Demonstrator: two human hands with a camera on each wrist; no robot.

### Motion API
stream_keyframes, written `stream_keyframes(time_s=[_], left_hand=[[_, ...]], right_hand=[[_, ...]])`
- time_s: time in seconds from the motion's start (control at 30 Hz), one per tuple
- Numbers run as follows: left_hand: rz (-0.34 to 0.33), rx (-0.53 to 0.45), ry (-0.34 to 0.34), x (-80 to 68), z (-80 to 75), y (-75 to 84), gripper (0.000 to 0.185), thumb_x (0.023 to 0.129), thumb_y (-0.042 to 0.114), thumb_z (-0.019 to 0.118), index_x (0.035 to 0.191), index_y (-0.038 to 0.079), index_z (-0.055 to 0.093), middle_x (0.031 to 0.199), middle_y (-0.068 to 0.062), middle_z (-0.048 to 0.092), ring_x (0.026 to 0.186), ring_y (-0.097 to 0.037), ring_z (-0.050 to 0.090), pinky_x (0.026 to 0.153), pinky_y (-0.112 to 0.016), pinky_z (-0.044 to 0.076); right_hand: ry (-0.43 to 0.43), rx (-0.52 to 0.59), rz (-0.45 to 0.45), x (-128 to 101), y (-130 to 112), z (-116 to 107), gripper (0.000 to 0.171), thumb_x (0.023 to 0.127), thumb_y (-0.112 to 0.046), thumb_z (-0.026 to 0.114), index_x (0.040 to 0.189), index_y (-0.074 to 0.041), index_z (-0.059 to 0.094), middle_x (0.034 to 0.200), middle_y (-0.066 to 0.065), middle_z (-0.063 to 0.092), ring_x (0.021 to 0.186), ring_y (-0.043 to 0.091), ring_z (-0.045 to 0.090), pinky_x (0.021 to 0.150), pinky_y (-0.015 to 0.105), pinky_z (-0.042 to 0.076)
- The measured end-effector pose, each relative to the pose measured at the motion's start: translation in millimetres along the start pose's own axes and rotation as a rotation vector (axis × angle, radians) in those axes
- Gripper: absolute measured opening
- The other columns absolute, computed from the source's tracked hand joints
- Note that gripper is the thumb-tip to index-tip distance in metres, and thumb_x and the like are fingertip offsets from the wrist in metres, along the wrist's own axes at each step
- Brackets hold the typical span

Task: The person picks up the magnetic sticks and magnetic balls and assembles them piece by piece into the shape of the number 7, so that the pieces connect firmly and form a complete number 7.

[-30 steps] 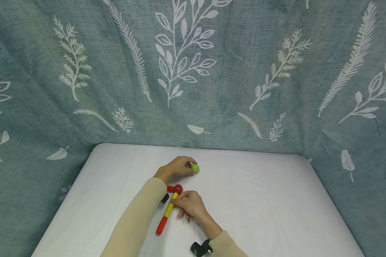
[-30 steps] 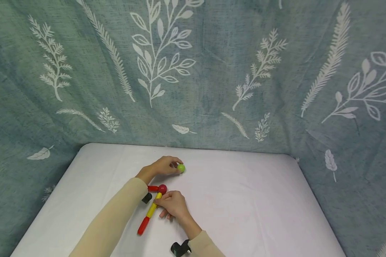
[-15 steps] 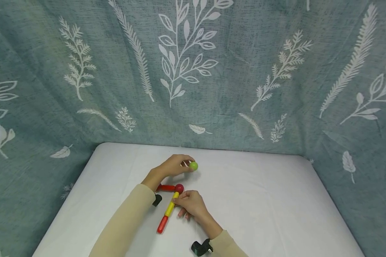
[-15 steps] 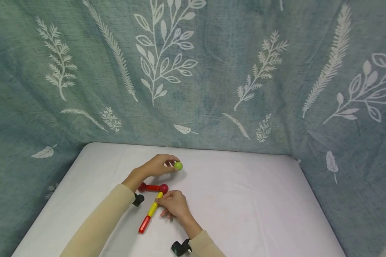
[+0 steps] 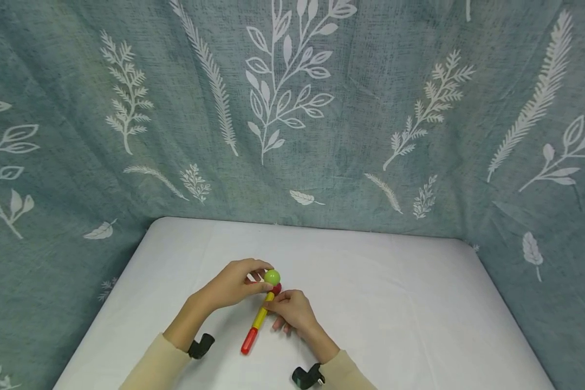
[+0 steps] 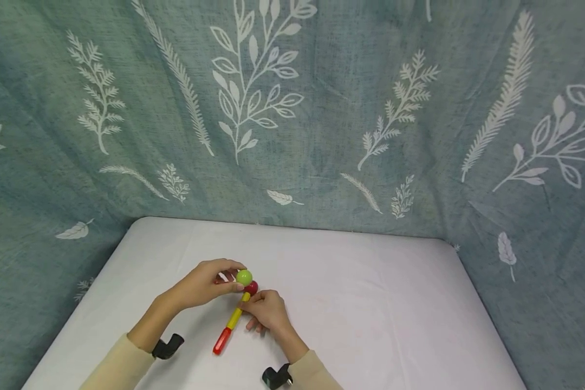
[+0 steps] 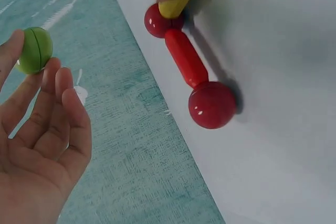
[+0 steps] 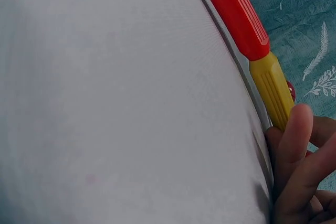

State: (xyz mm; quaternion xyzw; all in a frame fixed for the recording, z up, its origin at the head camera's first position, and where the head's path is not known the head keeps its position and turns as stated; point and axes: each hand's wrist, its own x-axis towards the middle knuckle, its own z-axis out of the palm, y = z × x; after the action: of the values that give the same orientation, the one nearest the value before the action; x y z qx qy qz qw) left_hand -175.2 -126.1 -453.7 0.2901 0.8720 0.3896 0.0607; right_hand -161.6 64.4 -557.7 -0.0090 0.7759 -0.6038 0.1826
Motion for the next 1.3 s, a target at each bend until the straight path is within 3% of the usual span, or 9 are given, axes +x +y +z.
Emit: stream_keyframes(time_s=[0.2,0.4,0.6,0.73,0.87,1.03,1.3], left_hand=[[-0.032,-0.041,0.044,-35.2,7.3,6.0,0.036,0.083,0.041,0.066,0.116,0.027,0.059,0.098,0.018,0.058,0.089,-0.009,0.055,0.074,-0.029,0.046],[-0.123,-0.024,0.051,-61.9,14.4,3.6,0.042,0.081,0.048,0.065,0.115,0.025,0.060,0.093,0.018,0.058,0.087,-0.007,0.055,0.074,-0.028,0.046],[-0.224,-0.035,-0.003,-86.8,21.9,-2.1,0.034,0.078,0.047,0.068,0.105,0.027,0.064,0.083,0.017,0.059,0.078,-0.004,0.055,0.072,-0.028,0.046],[-0.270,-0.099,-0.058,-101.9,26.3,-9.0,0.032,0.074,0.044,0.074,0.099,0.025,0.065,0.079,0.013,0.059,0.072,-0.007,0.056,0.067,-0.027,0.046],[-0.309,-0.162,-0.116,-112.0,33.4,-17.4,0.032,0.071,0.040,0.077,0.097,0.024,0.065,0.079,0.010,0.059,0.069,-0.009,0.056,0.062,-0.025,0.046],[-0.351,-0.167,-0.160,-117.5,40.5,-23.4,0.030,0.070,0.035,0.079,0.094,0.023,0.065,0.078,0.011,0.060,0.070,-0.009,0.057,0.062,-0.026,0.046],[-0.331,-0.178,-0.186,-117.8,48.4,-27.4,0.030,0.068,0.031,0.081,0.089,0.018,0.063,0.071,0.008,0.058,0.062,-0.010,0.055,0.057,-0.024,0.046]], right_hand=[[0.003,0.008,-0.003,-0.5,2.6,0.1,0.032,0.077,-0.033,0.074,0.084,-0.004,0.062,0.063,0.008,0.065,0.040,0.016,0.057,0.032,0.022,0.038],[0.013,0.016,-0.006,-1.1,1.6,0.0,0.029,0.078,-0.028,0.073,0.084,-0.003,0.061,0.063,0.008,0.065,0.039,0.016,0.057,0.033,0.021,0.038],[0.017,0.006,-0.007,-1.5,0.5,1.7,0.030,0.078,-0.030,0.073,0.084,-0.003,0.062,0.065,0.007,0.065,0.040,0.015,0.057,0.033,0.022,0.038],[0.022,0.006,-0.016,-1.0,0.8,1.6,0.031,0.078,-0.031,0.074,0.084,-0.003,0.061,0.066,0.006,0.066,0.039,0.015,0.057,0.032,0.022,0.038],[0.024,0.009,-0.011,-0.4,0.8,0.9,0.032,0.077,-0.031,0.074,0.084,-0.003,0.062,0.067,0.007,0.066,0.040,0.016,0.058,0.032,0.022,0.039],[0.024,0.013,0.004,-0.7,-1.4,0.2,0.032,0.076,-0.031,0.075,0.085,-0.002,0.061,0.068,0.007,0.067,0.040,0.015,0.058,0.033,0.022,0.038],[0.013,0.038,0.008,-1.4,-4.0,0.2,0.033,0.077,-0.029,0.074,0.086,0.000,0.061,0.071,0.009,0.067,0.040,0.014,0.057,0.032,0.021,0.038]])
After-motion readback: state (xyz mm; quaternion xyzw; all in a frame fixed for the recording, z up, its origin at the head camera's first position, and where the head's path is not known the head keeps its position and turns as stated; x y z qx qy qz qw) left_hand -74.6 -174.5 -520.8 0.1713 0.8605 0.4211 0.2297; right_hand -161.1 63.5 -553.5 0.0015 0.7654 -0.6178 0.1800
